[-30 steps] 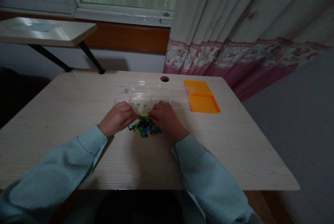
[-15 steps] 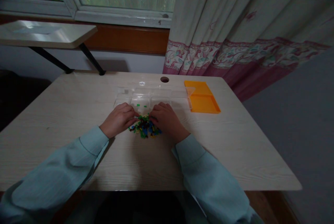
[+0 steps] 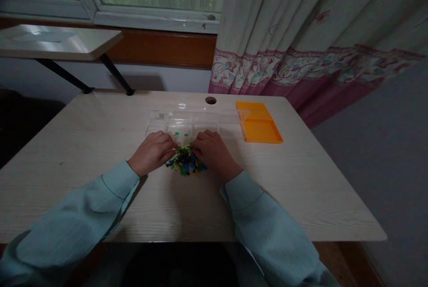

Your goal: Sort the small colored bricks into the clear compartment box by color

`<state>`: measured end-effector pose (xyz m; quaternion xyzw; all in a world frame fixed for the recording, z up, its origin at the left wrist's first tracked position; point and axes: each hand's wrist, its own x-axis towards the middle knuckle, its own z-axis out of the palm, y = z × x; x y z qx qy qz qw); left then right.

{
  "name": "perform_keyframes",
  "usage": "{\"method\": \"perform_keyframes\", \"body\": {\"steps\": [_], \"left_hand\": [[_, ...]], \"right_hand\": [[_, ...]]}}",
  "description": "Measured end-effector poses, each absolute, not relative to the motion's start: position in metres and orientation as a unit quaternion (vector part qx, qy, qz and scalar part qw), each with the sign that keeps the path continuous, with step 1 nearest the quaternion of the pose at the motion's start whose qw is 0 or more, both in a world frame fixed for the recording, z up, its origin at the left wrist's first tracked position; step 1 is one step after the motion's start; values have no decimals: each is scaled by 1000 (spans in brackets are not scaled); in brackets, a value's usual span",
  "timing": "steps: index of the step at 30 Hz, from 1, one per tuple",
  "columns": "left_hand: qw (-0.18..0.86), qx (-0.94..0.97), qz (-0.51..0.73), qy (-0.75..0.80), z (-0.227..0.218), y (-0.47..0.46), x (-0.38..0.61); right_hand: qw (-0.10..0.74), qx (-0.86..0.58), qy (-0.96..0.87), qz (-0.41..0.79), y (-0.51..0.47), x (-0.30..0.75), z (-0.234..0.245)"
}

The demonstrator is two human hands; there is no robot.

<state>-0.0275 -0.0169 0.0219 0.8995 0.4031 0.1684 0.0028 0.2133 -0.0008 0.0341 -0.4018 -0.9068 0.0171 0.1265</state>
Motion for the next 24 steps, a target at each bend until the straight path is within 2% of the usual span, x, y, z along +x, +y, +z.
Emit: {"method": "perform_keyframes", "body": {"steps": [24], "left_hand": [[45,896,173,406,21,-18,-24]], "right_hand": [[107,-431,-896,-12,-3,211,33]]}}
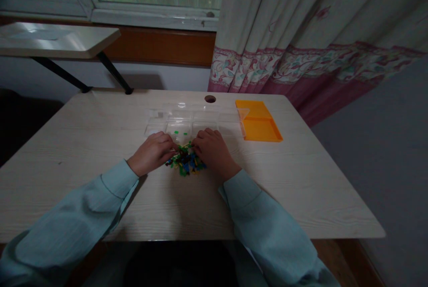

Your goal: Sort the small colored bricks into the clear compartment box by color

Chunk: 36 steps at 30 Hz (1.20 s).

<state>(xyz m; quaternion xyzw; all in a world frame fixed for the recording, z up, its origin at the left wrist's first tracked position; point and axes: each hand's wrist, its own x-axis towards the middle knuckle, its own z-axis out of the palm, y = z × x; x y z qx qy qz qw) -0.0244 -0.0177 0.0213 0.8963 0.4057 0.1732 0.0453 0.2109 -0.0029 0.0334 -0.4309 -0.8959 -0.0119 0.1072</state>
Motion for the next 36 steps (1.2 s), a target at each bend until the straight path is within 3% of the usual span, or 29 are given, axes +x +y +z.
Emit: {"method": "perform_keyframes", "body": {"steps": [22,36], "left_hand": [[53,892,178,412,17,-17,-26],[-37,826,300,476,25,-11,-25]], "right_hand": [[118,-423,-898,23,-1,209,35],[302,-495,-815,-13,9,198,19]]}}
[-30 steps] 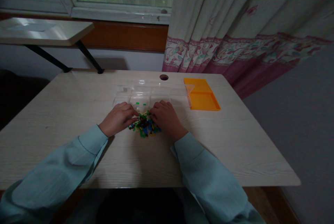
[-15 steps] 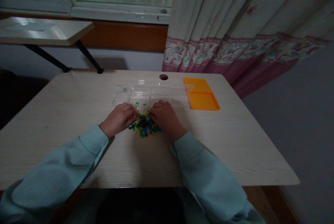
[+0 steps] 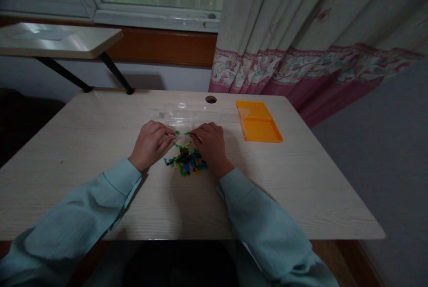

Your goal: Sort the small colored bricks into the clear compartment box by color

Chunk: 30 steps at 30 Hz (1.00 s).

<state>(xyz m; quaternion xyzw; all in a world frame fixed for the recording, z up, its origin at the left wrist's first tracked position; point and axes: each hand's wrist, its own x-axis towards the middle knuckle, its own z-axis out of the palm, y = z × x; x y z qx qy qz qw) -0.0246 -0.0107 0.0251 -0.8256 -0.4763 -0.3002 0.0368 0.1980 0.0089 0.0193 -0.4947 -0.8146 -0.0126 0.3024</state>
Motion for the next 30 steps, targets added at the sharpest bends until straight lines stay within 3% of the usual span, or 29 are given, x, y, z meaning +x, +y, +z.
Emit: {"method": "perform_keyframes", "body": {"steps": [7,30], "left_hand": [[88,-798,-313,-508,23,-2,-21],[79,-805,-296,-509,22,-2,-23]], "right_hand": [[341,-490,-800,-59,14,187,14],[317,-482,-816,-26,15,191,13]]}}
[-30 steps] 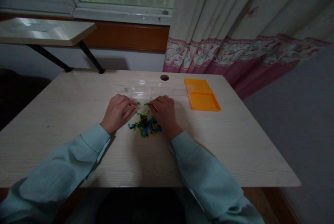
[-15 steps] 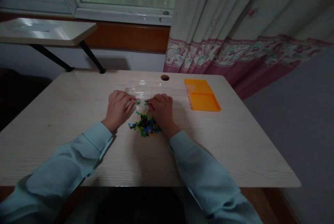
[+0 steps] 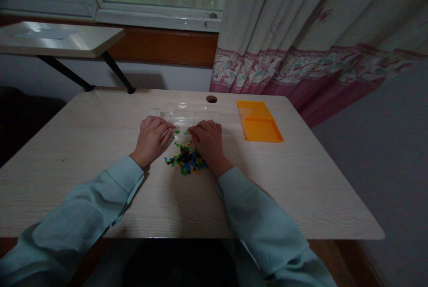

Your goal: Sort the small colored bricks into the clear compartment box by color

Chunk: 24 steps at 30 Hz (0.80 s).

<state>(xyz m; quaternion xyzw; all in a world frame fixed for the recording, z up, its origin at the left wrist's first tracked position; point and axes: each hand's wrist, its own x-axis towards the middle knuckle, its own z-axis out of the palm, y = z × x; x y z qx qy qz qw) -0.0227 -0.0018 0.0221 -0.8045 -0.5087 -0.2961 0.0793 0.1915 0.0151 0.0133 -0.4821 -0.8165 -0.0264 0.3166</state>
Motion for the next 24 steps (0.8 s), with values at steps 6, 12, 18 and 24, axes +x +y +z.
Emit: {"method": "perform_keyframes", "body": {"steps": [6,12,18,24], "left_hand": [[53,-867,-254,-425,21,-7,-23],[22,-898,-225,-378,22,-13,-24],[7,-901,-203,-384,22,-13,-24],[-1,-899,-198,-390,20,-13,-24]], "right_hand": [[306,-456,-836,17,11,205,14],[230,-398,-887,40,7,213,23],[181,-364,-912,54,1,208,27],[170,-367,-913,50,0,208,24]]}}
